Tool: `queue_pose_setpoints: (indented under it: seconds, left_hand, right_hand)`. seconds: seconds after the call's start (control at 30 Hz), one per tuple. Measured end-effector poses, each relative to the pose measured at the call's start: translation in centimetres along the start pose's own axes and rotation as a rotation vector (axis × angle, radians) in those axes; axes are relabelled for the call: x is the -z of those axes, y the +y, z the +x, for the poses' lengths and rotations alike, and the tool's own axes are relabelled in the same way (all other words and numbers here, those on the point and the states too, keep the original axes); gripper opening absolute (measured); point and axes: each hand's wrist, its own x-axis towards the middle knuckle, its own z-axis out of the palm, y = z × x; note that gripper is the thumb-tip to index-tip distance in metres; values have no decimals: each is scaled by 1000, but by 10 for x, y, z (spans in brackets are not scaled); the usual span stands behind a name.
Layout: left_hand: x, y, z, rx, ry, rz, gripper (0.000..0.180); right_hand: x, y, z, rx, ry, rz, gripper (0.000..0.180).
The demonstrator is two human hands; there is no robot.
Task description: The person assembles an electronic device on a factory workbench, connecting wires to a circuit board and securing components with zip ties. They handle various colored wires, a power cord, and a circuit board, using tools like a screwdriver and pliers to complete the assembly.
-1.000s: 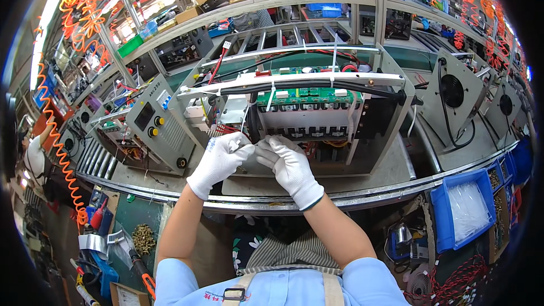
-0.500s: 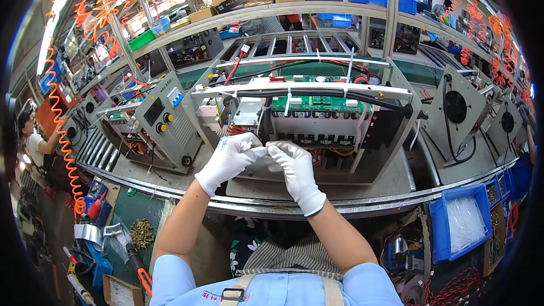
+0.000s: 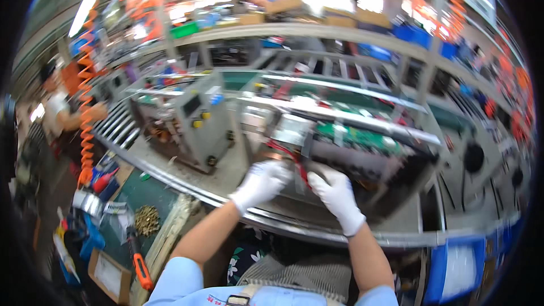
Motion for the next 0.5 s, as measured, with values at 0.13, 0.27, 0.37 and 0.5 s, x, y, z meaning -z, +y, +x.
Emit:
queue_pose_setpoints:
  seconds: [0.13, 0.27, 0.37, 0.5]
  left_hand:
    - [-27, 7, 21, 58, 101, -257, 14]
    - [-15, 12, 6, 177, 39, -203, 17]
    - [-7, 16, -8, -76, 319, -66, 34]
    - [4, 24, -6, -322, 29, 132, 44]
  right_hand:
    - [12, -16, 19, -41, -170, -76, 17]
    - [7, -11, 28, -155, -222, -234, 15]
    - [-9, -6, 28, -96, -139, -248, 19]
    - [-14, 21, 32, -15, 23, -178, 12]
